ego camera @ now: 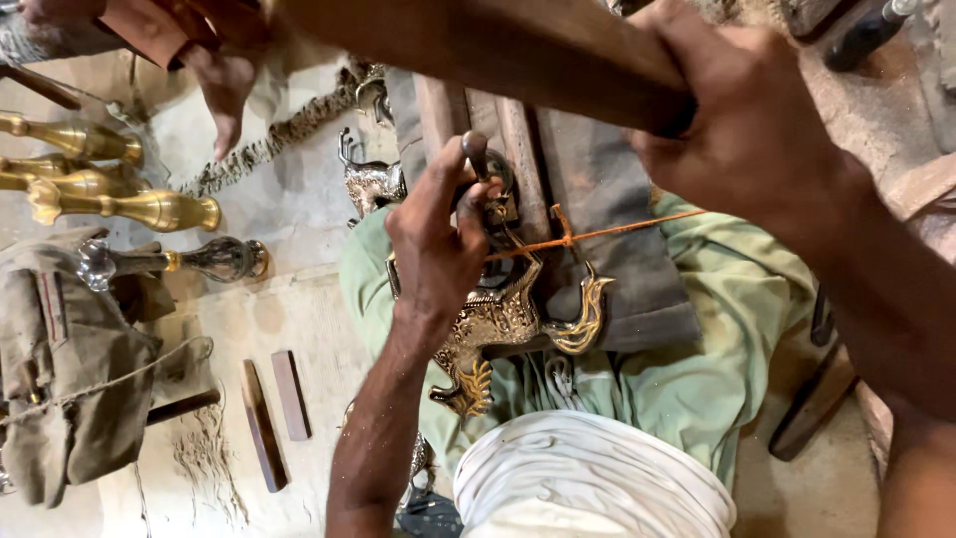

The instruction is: The person sits on the floor holding a small punch against an ornate silver animal figurine strapped to a lap board and repeatedly strikes the punch with a wooden mallet to shape the metal decoration, repositioning the punch and the figurine between strikes.

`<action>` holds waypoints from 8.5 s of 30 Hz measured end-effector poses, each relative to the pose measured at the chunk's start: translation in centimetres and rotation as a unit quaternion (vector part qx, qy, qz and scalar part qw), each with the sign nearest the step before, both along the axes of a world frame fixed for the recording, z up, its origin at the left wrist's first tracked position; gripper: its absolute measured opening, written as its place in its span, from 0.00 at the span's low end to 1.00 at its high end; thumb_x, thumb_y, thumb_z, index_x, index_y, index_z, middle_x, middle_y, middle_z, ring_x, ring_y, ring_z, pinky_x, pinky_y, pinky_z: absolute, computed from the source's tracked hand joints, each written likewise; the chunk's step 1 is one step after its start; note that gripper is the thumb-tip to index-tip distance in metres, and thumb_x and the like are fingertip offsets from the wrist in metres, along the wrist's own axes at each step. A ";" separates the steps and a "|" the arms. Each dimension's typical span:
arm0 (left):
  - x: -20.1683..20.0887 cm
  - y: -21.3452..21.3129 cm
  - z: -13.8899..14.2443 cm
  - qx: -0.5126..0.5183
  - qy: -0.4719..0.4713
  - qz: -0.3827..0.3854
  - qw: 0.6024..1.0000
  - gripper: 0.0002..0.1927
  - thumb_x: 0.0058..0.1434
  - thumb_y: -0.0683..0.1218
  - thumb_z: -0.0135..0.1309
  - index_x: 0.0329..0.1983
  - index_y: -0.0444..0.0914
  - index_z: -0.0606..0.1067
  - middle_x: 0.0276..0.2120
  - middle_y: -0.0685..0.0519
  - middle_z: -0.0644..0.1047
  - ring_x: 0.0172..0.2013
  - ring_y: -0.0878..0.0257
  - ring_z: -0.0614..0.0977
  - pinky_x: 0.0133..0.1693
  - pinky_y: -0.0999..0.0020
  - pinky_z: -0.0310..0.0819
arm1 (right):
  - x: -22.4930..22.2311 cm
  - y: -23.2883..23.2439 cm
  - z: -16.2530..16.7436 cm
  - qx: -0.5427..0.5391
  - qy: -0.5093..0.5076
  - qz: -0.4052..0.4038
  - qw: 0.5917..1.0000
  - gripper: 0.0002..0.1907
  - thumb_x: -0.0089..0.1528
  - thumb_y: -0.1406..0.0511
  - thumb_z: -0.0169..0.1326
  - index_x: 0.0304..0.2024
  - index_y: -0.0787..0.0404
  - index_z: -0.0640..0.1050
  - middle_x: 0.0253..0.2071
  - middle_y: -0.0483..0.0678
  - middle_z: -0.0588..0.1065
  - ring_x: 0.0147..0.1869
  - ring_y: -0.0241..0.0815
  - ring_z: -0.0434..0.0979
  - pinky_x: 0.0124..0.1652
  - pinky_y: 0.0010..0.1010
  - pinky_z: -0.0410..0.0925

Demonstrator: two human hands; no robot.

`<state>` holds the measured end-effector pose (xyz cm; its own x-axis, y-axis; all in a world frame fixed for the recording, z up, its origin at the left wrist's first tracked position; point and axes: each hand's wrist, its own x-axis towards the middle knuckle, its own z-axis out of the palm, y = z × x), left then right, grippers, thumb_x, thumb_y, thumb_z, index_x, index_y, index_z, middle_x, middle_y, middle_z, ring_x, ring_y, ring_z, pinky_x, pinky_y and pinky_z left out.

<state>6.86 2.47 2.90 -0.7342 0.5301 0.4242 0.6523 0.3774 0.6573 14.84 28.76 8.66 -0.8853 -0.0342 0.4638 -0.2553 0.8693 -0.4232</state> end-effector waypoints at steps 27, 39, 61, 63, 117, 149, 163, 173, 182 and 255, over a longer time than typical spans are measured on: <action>-0.8 -0.2 -0.5 -0.032 0.032 -0.016 0.999 0.30 0.61 0.27 0.51 0.67 0.38 0.69 0.42 0.44 0.79 0.43 0.54 0.86 0.45 0.63 0.86 | 0.6 0.0 -0.1 0.175 -0.005 -0.100 0.979 0.21 0.49 0.69 0.66 0.45 0.58 0.81 0.32 0.52 0.78 0.34 0.54 0.81 0.34 0.45 0.73; -0.4 0.2 0.7 0.007 -0.005 -0.034 0.999 0.30 0.61 0.26 0.55 0.65 0.39 0.70 0.53 0.42 0.79 0.48 0.54 0.87 0.50 0.65 0.86 | 0.8 0.4 -1.1 -0.182 -0.005 -0.032 0.983 0.13 0.60 0.68 0.65 0.47 0.56 0.78 0.35 0.50 0.78 0.38 0.48 0.81 0.39 0.39 0.74; -1.7 -0.3 1.1 -0.032 -0.028 -0.076 0.996 0.37 0.53 0.24 0.45 0.67 0.37 0.69 0.53 0.42 0.79 0.48 0.48 0.86 0.52 0.63 0.83 | 3.9 3.7 -2.8 0.021 -0.033 -0.091 0.995 0.13 0.57 0.67 0.61 0.43 0.62 0.76 0.33 0.54 0.77 0.38 0.50 0.80 0.44 0.43 0.73; -1.9 -0.4 1.1 -0.031 -0.022 -0.083 0.996 0.38 0.51 0.24 0.43 0.66 0.37 0.69 0.53 0.42 0.79 0.48 0.48 0.86 0.53 0.62 0.83 | 4.6 3.8 -2.5 0.114 -0.073 -0.116 0.984 0.14 0.54 0.67 0.61 0.42 0.60 0.77 0.31 0.52 0.77 0.36 0.49 0.80 0.47 0.44 0.73; -1.8 -0.5 -0.1 0.027 -0.067 0.011 0.997 0.29 0.64 0.29 0.54 0.65 0.43 0.67 0.37 0.47 0.84 0.40 0.61 0.89 0.40 0.66 0.85 | -1.5 5.7 -3.0 0.320 0.111 -0.092 0.937 0.19 0.60 0.73 0.64 0.53 0.56 0.79 0.49 0.46 0.77 0.51 0.48 0.76 0.42 0.44 0.70; -3.1 -1.3 0.1 -0.007 -0.064 -0.063 0.996 0.31 0.64 0.29 0.53 0.67 0.43 0.66 0.42 0.46 0.82 0.42 0.59 0.89 0.40 0.66 0.85 | -1.3 3.4 -2.0 0.287 0.096 -0.097 0.948 0.26 0.50 0.73 0.63 0.51 0.55 0.75 0.46 0.48 0.74 0.50 0.52 0.76 0.40 0.44 0.69; -4.3 -2.1 0.8 -0.007 -0.085 -0.135 0.987 0.34 0.58 0.25 0.48 0.67 0.39 0.67 0.46 0.44 0.81 0.46 0.57 0.88 0.47 0.65 0.85 | 0.1 6.2 -6.1 0.177 0.025 -0.070 0.981 0.25 0.57 0.73 0.60 0.57 0.57 0.72 0.49 0.52 0.71 0.53 0.54 0.70 0.44 0.45 0.69; -5.4 -2.2 1.4 0.014 -0.146 -0.198 0.969 0.37 0.55 0.24 0.46 0.68 0.38 0.67 0.48 0.46 0.80 0.45 0.57 0.88 0.46 0.64 0.85 | 0.3 6.6 -6.4 0.184 0.008 -0.087 0.979 0.21 0.60 0.73 0.60 0.55 0.56 0.73 0.50 0.52 0.70 0.53 0.53 0.70 0.46 0.46 0.66; -6.4 -2.3 1.1 -0.008 -0.083 -0.239 0.967 0.31 0.58 0.30 0.56 0.66 0.37 0.69 0.55 0.44 0.79 0.52 0.49 0.83 0.52 0.53 0.80 | 1.4 5.0 -4.5 0.263 -0.002 -0.118 0.958 0.18 0.62 0.72 0.61 0.53 0.54 0.75 0.48 0.48 0.71 0.52 0.51 0.70 0.46 0.42 0.65; -5.4 -2.9 -2.9 0.136 -0.200 -0.117 0.963 0.26 0.65 0.27 0.49 0.65 0.36 0.65 0.37 0.50 0.77 0.42 0.60 0.88 0.45 0.67 0.89 | -3.9 1.1 4.6 0.400 0.057 -0.079 0.911 0.17 0.60 0.69 0.65 0.50 0.56 0.77 0.41 0.48 0.79 0.43 0.48 0.78 0.36 0.42 0.73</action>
<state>1.45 -0.41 0.01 -0.7411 0.6107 0.2790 0.3734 0.0296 0.9272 10.94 29.81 13.30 -0.8556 -0.2776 0.4368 -0.1022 0.9180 0.3832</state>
